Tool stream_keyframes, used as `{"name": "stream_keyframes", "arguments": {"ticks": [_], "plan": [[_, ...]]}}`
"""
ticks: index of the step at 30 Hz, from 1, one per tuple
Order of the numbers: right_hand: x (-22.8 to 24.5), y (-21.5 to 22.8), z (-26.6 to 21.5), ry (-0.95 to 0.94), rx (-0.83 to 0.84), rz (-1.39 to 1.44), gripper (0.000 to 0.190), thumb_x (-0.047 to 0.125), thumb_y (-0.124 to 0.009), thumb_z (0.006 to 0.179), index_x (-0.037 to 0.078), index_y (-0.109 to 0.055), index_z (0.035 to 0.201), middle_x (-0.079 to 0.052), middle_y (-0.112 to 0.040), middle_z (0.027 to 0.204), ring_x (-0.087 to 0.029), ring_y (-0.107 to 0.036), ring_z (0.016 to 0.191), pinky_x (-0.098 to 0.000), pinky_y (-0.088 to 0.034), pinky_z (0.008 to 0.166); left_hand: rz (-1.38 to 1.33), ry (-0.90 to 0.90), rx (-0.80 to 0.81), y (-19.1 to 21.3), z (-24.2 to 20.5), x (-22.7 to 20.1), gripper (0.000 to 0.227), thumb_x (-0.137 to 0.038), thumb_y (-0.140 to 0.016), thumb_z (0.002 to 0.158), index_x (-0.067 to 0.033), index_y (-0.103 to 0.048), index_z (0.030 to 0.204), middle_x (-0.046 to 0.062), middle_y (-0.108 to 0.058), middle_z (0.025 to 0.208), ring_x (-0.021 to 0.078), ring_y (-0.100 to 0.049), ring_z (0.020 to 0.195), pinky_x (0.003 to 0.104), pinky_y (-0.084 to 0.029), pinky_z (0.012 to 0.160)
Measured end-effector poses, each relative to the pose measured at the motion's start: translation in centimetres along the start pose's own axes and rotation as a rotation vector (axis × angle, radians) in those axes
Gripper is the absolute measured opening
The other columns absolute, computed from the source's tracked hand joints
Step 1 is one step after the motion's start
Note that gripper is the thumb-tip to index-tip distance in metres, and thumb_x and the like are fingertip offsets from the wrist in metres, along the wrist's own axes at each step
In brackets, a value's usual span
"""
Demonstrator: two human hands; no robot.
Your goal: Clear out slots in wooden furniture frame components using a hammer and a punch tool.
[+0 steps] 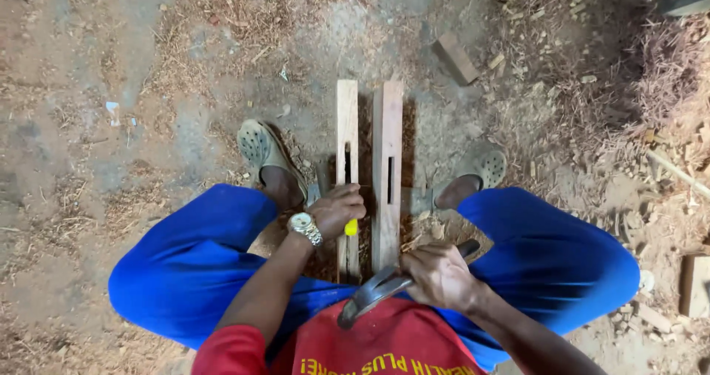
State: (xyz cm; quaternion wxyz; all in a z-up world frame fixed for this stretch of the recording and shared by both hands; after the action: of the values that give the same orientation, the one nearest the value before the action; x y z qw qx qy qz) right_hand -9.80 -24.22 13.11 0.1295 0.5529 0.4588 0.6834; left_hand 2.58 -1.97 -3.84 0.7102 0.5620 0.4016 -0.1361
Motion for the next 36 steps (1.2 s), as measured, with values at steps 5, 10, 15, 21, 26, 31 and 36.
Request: {"name": "stream_keyframes", "arguments": {"ticks": [5,10,15,21,26,31,36], "plan": [[0.9,0.8,0.4,-0.044,0.022,0.024,0.024,0.020,-0.076,0.064,0.008,-0.063,0.080,-0.009,-0.061,0.065,-0.032,-0.063,0.061,-0.0449,-0.050,0.058,0.197,0.071,0.062,1.7,1.6,-0.2,0.030,0.001,-0.066,0.071,-0.0187,-0.071,0.093,-0.001,-0.067,0.112,0.0276,-0.052,0.132,0.065,-0.023,0.119],[-0.3,-0.7,-1.6,-0.069,-0.058,0.016,0.023,0.021,-0.077,0.066,0.009,-0.061,0.076,-0.009,-0.061,0.066,-0.031,-0.064,0.062,-0.0437,-0.051,0.059,0.282,-0.039,0.001,-0.3,-0.3,-2.1,0.017,-0.007,-0.069,0.079,-0.0168,-0.071,0.093,0.003,-0.065,0.107,0.0323,-0.051,0.132,0.069,-0.023,0.118],[-0.4,-1.1,-1.3,-0.113,-0.122,0.042,0.023,0.019,-0.078,0.068,0.008,-0.060,0.078,-0.010,-0.061,0.066,-0.031,-0.065,0.063,-0.0435,-0.051,0.059,0.220,-0.070,-0.042,-1.1,0.1,0.2,0.017,-0.006,-0.070,0.083,-0.0147,-0.069,0.098,0.005,-0.064,0.110,0.0335,-0.052,0.136,0.060,-0.030,0.123],[-0.6,-0.6,-0.8,-0.020,-0.205,0.024,0.027,0.020,-0.077,0.068,0.006,-0.062,0.085,-0.011,-0.065,0.071,-0.032,-0.066,0.065,-0.0429,-0.053,0.058,0.246,-0.125,-0.115,3.6,1.3,-4.5,0.034,-0.005,-0.071,0.071,-0.0150,-0.070,0.103,0.005,-0.065,0.113,0.0334,-0.053,0.132,0.059,-0.033,0.119],[-1.3,-2.4,-1.8,-0.178,-0.119,-0.005,0.032,0.028,-0.082,0.066,0.006,-0.059,0.074,-0.013,-0.063,0.066,-0.034,-0.064,0.062,-0.0448,-0.051,0.056,0.249,-0.229,-0.144,3.9,-0.4,-6.9,0.023,-0.008,-0.070,0.074,-0.0128,-0.068,0.097,0.007,-0.062,0.108,0.0332,-0.055,0.127,0.062,-0.033,0.119],[-0.8,-2.5,-1.7,-0.036,-0.229,0.001,0.025,0.022,-0.075,0.067,0.007,-0.059,0.080,-0.011,-0.062,0.070,-0.033,-0.065,0.066,-0.0437,-0.052,0.060,0.124,-0.231,-0.161,4.0,-0.2,-5.7,0.024,-0.007,-0.069,0.075,-0.0117,-0.068,0.098,0.007,-0.060,0.106,0.0313,-0.057,0.122,0.058,-0.035,0.119],[-1.0,-3.1,-1.9,-0.091,-0.148,-0.001,0.024,0.021,-0.077,0.066,0.009,-0.061,0.078,-0.011,-0.063,0.067,-0.033,-0.065,0.062,-0.0453,-0.051,0.057,0.077,-0.221,-0.111,3.1,0.2,-3.1,0.021,-0.006,-0.070,0.077,-0.0116,-0.066,0.096,0.007,-0.058,0.099,0.0275,-0.059,0.113,0.059,-0.035,0.121]]}}
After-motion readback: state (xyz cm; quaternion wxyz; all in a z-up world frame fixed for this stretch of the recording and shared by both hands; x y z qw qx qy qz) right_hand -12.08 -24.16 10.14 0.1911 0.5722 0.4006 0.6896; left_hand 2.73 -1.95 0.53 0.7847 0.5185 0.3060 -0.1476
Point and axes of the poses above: each hand's wrist, its own z-axis towards the middle knuckle, its own y-axis out of the back of the hand, x = y × z, the point moved 1 cm from there along z, towards the middle knuckle
